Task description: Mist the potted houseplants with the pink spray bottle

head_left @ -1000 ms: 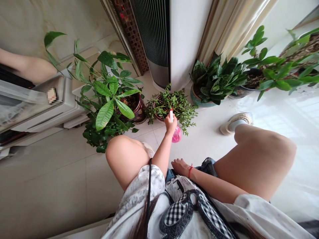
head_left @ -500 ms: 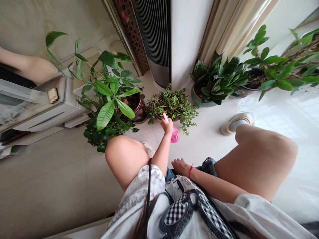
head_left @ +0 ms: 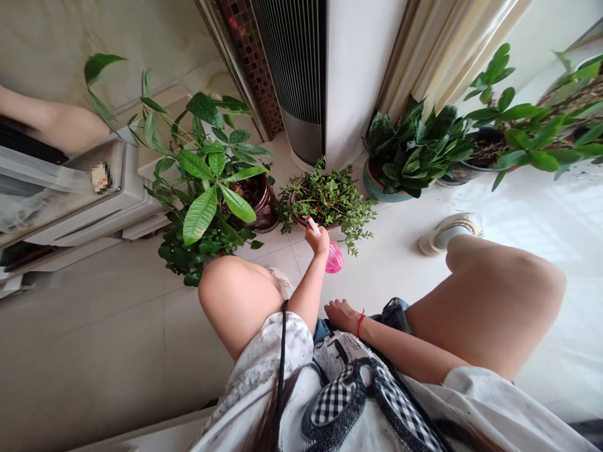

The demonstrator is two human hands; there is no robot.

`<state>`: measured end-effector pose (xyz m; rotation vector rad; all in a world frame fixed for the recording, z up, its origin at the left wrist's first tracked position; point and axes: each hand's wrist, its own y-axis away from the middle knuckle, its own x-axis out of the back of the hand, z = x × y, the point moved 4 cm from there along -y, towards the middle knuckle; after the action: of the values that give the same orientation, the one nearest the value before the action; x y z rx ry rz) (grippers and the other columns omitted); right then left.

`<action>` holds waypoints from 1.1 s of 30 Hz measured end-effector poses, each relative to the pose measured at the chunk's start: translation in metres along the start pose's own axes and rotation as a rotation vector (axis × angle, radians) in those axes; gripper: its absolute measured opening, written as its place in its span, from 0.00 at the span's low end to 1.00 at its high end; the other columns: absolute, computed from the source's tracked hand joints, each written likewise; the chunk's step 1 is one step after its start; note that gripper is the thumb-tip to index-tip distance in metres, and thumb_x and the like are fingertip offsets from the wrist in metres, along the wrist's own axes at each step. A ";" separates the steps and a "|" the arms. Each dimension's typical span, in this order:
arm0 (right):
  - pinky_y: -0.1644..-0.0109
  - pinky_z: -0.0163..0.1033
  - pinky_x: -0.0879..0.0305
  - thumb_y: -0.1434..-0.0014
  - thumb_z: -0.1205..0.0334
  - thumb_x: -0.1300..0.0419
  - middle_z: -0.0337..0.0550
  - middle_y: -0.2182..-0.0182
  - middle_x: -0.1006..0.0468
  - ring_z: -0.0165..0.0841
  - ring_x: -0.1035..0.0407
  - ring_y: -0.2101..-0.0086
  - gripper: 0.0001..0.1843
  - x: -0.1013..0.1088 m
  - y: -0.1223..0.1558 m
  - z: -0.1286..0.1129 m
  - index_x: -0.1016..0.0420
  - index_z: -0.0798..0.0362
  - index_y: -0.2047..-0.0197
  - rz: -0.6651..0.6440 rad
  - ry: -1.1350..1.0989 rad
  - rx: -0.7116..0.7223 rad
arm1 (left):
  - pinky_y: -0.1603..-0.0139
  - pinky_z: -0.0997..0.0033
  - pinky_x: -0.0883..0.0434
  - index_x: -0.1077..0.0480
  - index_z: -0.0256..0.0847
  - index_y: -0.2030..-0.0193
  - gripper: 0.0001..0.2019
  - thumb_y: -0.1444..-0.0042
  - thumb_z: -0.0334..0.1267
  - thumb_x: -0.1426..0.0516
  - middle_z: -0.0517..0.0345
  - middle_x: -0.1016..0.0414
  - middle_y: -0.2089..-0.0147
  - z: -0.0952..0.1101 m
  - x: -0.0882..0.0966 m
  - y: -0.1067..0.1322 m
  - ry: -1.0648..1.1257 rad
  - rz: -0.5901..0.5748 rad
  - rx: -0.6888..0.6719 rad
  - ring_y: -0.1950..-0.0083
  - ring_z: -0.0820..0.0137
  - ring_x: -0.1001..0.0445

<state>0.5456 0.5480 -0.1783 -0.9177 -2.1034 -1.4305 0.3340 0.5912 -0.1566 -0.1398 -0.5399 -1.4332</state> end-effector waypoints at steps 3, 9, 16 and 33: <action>0.49 0.47 0.30 0.32 0.68 0.45 0.66 0.53 0.19 0.48 0.22 0.50 0.13 0.000 0.000 0.000 0.22 0.62 0.50 0.005 -0.009 0.005 | 0.49 0.70 0.29 0.24 0.41 0.53 0.14 0.44 0.29 0.46 0.51 0.18 0.55 -0.001 -0.002 0.007 -0.001 -0.019 -0.006 0.51 0.63 0.19; 0.50 0.48 0.30 0.32 0.69 0.46 0.67 0.53 0.19 0.50 0.22 0.50 0.14 -0.003 -0.002 0.001 0.22 0.64 0.50 0.006 -0.017 -0.004 | 0.50 0.69 0.29 0.24 0.39 0.54 0.13 0.43 0.28 0.46 0.49 0.18 0.57 0.000 -0.006 0.018 -0.024 -0.066 -0.002 0.54 0.62 0.19; 0.49 0.48 0.30 0.31 0.69 0.45 0.67 0.53 0.19 0.49 0.22 0.50 0.14 -0.005 -0.003 0.001 0.22 0.64 0.49 0.006 -0.015 -0.011 | 0.51 0.70 0.29 0.23 0.38 0.55 0.11 0.41 0.29 0.45 0.49 0.18 0.58 -0.004 -0.015 0.034 -0.035 -0.162 -0.040 0.54 0.64 0.20; 0.50 0.47 0.31 0.32 0.70 0.46 0.67 0.54 0.19 0.48 0.23 0.51 0.15 -0.006 -0.006 0.002 0.22 0.65 0.48 0.012 -0.033 -0.014 | 0.59 0.68 0.30 0.24 0.41 0.69 0.06 0.49 0.27 0.40 0.53 0.23 0.70 -0.011 -0.033 0.045 -0.102 -0.391 -0.054 0.63 0.62 0.22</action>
<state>0.5459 0.5469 -0.1871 -0.9639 -2.1109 -1.4355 0.3787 0.6232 -0.1700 -0.1570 -0.6362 -1.8291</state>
